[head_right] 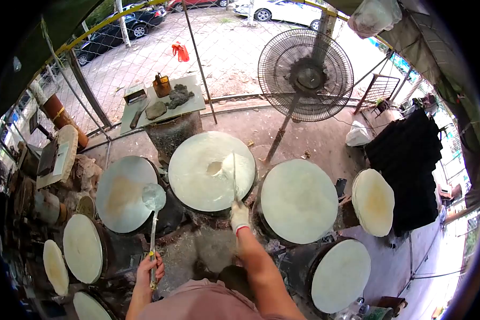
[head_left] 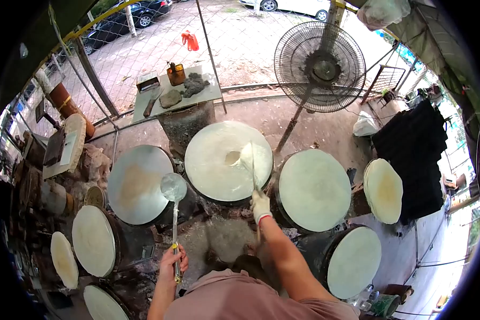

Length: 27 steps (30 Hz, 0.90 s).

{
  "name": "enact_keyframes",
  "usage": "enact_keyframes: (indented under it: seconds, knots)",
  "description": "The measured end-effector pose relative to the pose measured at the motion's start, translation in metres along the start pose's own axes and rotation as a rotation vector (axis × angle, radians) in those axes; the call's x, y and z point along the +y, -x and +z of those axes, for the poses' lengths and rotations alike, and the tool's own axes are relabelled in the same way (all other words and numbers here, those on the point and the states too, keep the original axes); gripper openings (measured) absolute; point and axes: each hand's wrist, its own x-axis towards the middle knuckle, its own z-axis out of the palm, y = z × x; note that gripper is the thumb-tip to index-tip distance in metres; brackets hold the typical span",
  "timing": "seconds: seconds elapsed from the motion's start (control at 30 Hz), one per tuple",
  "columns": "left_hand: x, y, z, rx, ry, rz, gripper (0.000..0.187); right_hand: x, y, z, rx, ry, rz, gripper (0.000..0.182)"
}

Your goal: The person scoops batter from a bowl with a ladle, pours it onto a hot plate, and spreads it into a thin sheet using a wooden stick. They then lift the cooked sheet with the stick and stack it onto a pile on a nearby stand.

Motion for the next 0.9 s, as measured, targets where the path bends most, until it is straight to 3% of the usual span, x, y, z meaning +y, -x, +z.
enact_keyframes:
  seconds: [0.07, 0.1, 0.13, 0.2, 0.23, 0.27, 0.33, 0.4, 0.43, 0.53, 0.57, 0.6, 0.67, 0.7, 0.73, 0.8, 0.87, 0.9]
  knots:
    - [-0.001, -0.004, 0.001, -0.023, 0.009, -0.049, 0.019, -0.002, -0.011, -0.011, 0.154, 0.162, -0.386, 0.039]
    - [-0.003, -0.008, 0.003, -0.023, 0.015, -0.043, 0.019, -0.002, -0.01, -0.016, 0.146, -0.002, -0.4, 0.039]
    - [-0.005, -0.011, 0.004, -0.024, 0.044, -0.084, 0.018, 0.004, -0.001, -0.02, 0.218, 0.051, -0.376, 0.036]
    - [-0.008, -0.014, 0.009, -0.021, 0.069, -0.124, 0.018, 0.023, -0.009, -0.01, 0.156, 0.259, -0.161, 0.034]
    - [-0.012, -0.016, 0.013, -0.012, 0.063, -0.14, 0.017, 0.031, -0.029, -0.005, 0.141, 0.311, -0.283, 0.035]
    - [-0.016, -0.018, 0.018, -0.003, 0.057, -0.157, 0.017, 0.024, -0.041, -0.011, 0.137, 0.311, -0.282, 0.035]
    - [-0.025, -0.023, 0.027, 0.01, 0.05, -0.168, 0.017, -0.017, -0.067, -0.021, -0.161, 0.634, -0.361, 0.043]
    - [-0.034, -0.026, 0.036, 0.027, 0.041, -0.176, 0.016, -0.063, -0.059, -0.028, -0.017, 0.784, -0.213, 0.049]
    - [-0.038, -0.027, 0.041, 0.042, 0.039, -0.196, 0.016, -0.04, -0.082, -0.033, 0.0, 0.435, -0.287, 0.051]
    - [-0.043, -0.03, 0.049, 0.085, 0.0, -0.242, 0.015, -0.025, -0.056, -0.03, -0.065, 0.451, -0.375, 0.052]
    - [-0.045, -0.03, 0.05, 0.107, -0.035, -0.271, 0.015, 0.005, -0.089, -0.033, -0.169, 0.562, -0.162, 0.053]
    - [-0.047, -0.03, 0.051, 0.114, -0.032, -0.273, 0.015, -0.019, -0.077, -0.037, -0.175, 0.563, -0.156, 0.053]
    - [-0.047, -0.037, 0.053, 0.197, -0.067, -0.304, 0.009, -0.073, -0.062, -0.043, -0.369, 0.637, -0.256, 0.052]
    - [-0.047, -0.042, 0.052, 0.201, -0.065, -0.301, 0.009, -0.056, -0.09, -0.042, -0.313, 0.5, -0.414, 0.043]
    - [-0.046, -0.048, 0.051, 0.188, -0.111, -0.293, 0.011, -0.054, -0.107, -0.041, -0.199, 0.461, -0.258, 0.046]
    - [-0.043, -0.06, 0.057, 0.175, -0.154, -0.29, 0.015, -0.03, -0.126, -0.039, -0.107, 0.441, -0.348, 0.046]
    - [-0.036, -0.077, 0.075, 0.251, -0.375, -0.239, 0.022, -0.048, -0.071, -0.046, -0.355, 0.44, -0.02, 0.042]
    - [-0.035, -0.088, 0.079, 0.25, -0.368, -0.244, 0.022, -0.052, -0.049, -0.056, -0.46, 0.313, -0.006, 0.041]
